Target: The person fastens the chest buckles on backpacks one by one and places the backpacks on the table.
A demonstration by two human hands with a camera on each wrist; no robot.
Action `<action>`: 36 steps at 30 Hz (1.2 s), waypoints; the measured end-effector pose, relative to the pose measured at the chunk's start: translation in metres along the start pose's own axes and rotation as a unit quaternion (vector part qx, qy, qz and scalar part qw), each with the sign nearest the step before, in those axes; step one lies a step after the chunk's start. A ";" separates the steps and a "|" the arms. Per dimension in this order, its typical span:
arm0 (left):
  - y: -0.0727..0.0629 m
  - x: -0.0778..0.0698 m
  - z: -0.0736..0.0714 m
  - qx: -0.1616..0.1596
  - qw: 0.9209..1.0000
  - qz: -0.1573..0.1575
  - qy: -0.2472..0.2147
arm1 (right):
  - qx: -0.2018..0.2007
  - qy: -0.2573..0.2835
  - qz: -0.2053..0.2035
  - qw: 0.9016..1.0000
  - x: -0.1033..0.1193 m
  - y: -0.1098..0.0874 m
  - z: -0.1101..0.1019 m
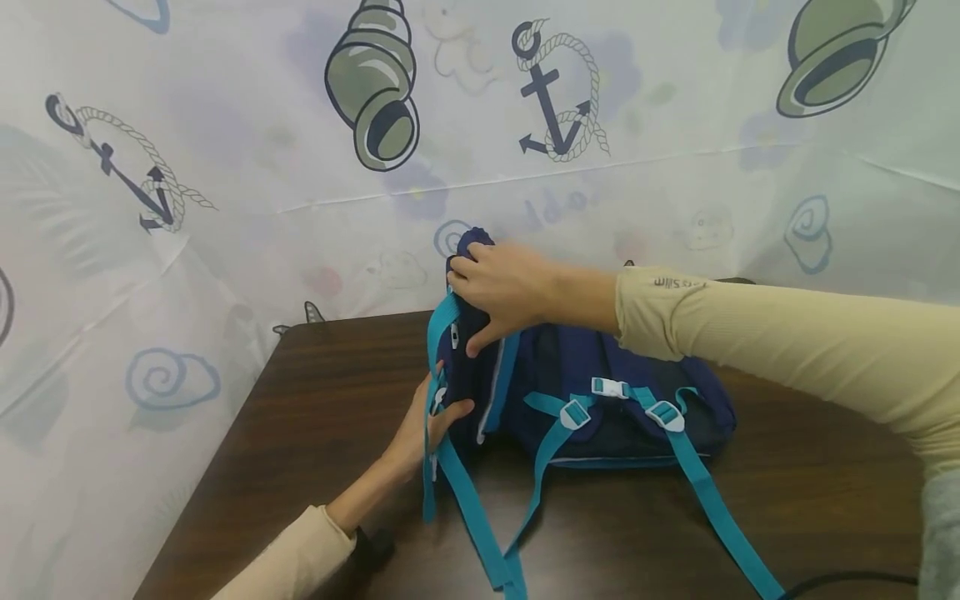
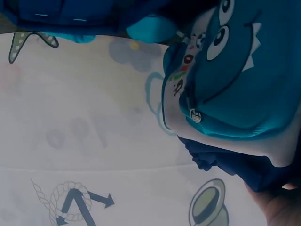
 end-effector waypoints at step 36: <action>-0.051 -0.011 -0.088 0.020 0.922 -0.167 0.349 | 0.119 0.336 0.119 0.927 0.045 0.015 0.054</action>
Point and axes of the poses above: each hand's wrist, its own y-axis towards the middle knuckle, its own z-axis out of the palm, x = y × z, the point moved 3 cm from there along y, towards the middle knuckle, and after that the axes turned 11 degrees about x, right-handed, at the moved point
